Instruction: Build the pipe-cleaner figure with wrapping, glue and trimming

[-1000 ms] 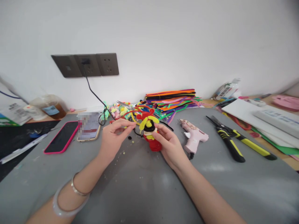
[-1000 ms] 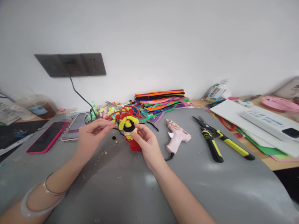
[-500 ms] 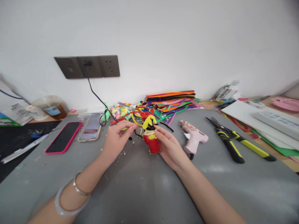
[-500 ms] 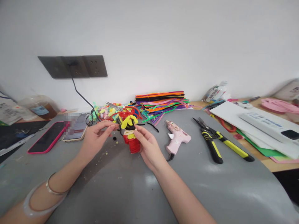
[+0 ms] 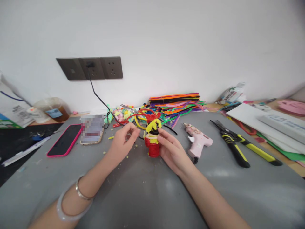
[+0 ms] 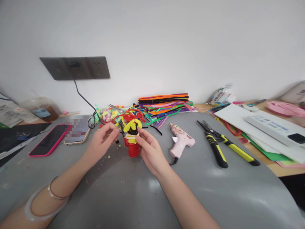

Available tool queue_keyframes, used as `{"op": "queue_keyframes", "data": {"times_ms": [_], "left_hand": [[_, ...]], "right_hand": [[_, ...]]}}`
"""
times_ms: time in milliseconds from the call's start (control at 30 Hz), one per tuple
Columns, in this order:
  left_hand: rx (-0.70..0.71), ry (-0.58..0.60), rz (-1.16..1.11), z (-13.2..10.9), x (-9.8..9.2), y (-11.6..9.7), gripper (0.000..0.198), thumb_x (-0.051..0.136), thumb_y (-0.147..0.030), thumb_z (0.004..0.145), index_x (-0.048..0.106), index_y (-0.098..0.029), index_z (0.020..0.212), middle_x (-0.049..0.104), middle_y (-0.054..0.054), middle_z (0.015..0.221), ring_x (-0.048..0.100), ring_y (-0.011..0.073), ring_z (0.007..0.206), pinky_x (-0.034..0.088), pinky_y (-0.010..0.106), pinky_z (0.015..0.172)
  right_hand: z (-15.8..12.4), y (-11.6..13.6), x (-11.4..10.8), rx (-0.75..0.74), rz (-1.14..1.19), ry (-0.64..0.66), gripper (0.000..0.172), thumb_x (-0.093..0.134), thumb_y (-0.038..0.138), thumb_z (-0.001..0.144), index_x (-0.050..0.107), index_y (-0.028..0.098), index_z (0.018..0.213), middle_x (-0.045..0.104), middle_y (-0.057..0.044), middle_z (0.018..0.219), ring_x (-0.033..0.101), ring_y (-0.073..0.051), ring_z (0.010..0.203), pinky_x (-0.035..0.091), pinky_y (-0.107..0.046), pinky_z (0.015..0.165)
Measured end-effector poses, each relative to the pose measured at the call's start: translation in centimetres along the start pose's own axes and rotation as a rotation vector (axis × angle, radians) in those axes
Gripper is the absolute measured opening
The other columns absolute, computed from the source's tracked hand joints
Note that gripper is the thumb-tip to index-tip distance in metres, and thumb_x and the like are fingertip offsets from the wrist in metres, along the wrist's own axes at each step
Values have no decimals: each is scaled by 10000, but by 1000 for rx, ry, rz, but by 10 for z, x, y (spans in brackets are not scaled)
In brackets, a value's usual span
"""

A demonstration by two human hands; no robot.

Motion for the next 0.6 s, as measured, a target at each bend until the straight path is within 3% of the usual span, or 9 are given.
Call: {"op": "queue_keyframes", "data": {"times_ms": [67, 167, 267, 367, 467, 600], "left_hand": [[17, -2, -98, -1, 4, 1, 184, 682, -365, 915, 642, -206, 998, 724, 62, 1001, 689, 169, 842, 562, 235, 654], [12, 89, -216, -5, 15, 1, 369, 690, -388, 922, 655, -214, 1245, 712, 137, 1298, 708, 236, 1123, 602, 333, 907], [-44, 145, -277, -8, 23, 1, 403, 679, -469, 929, 707, -200, 1227, 742, 130, 1291, 704, 274, 1182, 584, 374, 999], [-88, 159, -319, -9, 27, 0, 394, 662, -504, 935, 750, -187, 1150, 788, 103, 1194, 732, 278, 1121, 608, 379, 964], [-88, 142, -354, -9, 28, 0, 352, 678, -476, 927, 775, -192, 1112, 803, 89, 1146, 739, 271, 1095, 612, 372, 949], [-105, 136, -344, -10, 29, 3, 286, 724, -383, 898, 788, -198, 1106, 792, 92, 1167, 731, 255, 1087, 601, 366, 955]], "right_hand": [[0, 1, 3, -65, -39, 44, 445, 894, 417, 696, 704, 262, 1067, 770, -69, 1197, 739, -269, 1070, 607, -392, 875], [0, 1, 6, -115, -113, 99, 456, 864, 433, 740, 694, 275, 1134, 735, -79, 1267, 738, -257, 1039, 615, -387, 862], [-1, -2, 5, -126, -172, 118, 434, 858, 418, 765, 676, 283, 1135, 715, -67, 1263, 730, -224, 994, 612, -353, 840], [-2, -4, 3, -131, -177, 116, 379, 875, 394, 758, 667, 273, 1051, 718, -33, 1146, 711, -186, 939, 601, -308, 812], [-2, -5, 3, -109, -139, 110, 344, 878, 413, 760, 660, 265, 982, 716, -13, 1042, 703, -169, 878, 597, -292, 772], [-2, -5, 5, -86, -87, 116, 360, 828, 513, 798, 664, 280, 1016, 743, -28, 1077, 719, -193, 910, 605, -310, 746]]}}
Point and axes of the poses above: each hand's wrist, its own z-axis towards the middle knuckle, its own x-axis out of the palm, y = z × x, the point moved 4 cm from there along z, towards the middle knuckle
